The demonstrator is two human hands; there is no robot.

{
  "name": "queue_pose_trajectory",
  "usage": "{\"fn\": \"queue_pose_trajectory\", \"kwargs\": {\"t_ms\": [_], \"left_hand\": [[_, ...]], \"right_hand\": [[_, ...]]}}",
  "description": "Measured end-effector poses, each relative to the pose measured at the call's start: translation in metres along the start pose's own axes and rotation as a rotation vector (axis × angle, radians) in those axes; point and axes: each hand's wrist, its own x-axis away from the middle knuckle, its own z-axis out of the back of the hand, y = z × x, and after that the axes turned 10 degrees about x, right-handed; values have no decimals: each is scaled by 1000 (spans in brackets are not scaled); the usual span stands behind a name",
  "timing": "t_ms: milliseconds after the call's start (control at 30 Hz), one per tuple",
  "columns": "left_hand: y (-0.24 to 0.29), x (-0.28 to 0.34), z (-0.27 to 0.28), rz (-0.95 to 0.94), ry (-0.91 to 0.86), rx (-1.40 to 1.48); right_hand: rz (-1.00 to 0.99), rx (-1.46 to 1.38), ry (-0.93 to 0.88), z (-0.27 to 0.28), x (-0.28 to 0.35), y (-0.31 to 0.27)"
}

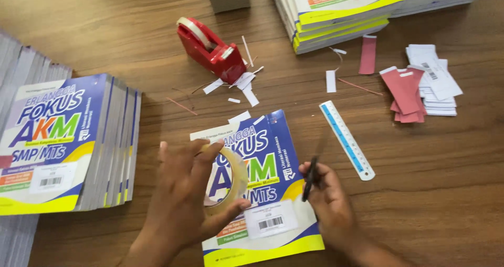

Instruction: Applying labels and tape to books at a workstation.

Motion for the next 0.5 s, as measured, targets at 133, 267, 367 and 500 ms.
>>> {"fn": "queue_pose_trajectory", "kwargs": {"t_ms": [133, 267, 367, 500], "left_hand": [[-11, 19, 4, -1, -106, 24], [-20, 26, -11, -10, -171, 64], [-27, 23, -22, -20, -158, 170], [-37, 9, -32, -141, -116, 121]], "right_hand": [[46, 519, 117, 29, -27, -18], [149, 1139, 290, 42, -38, -57], [342, 1334, 401, 49, -39, -51], [419, 1610, 428, 49, -36, -46]]}}
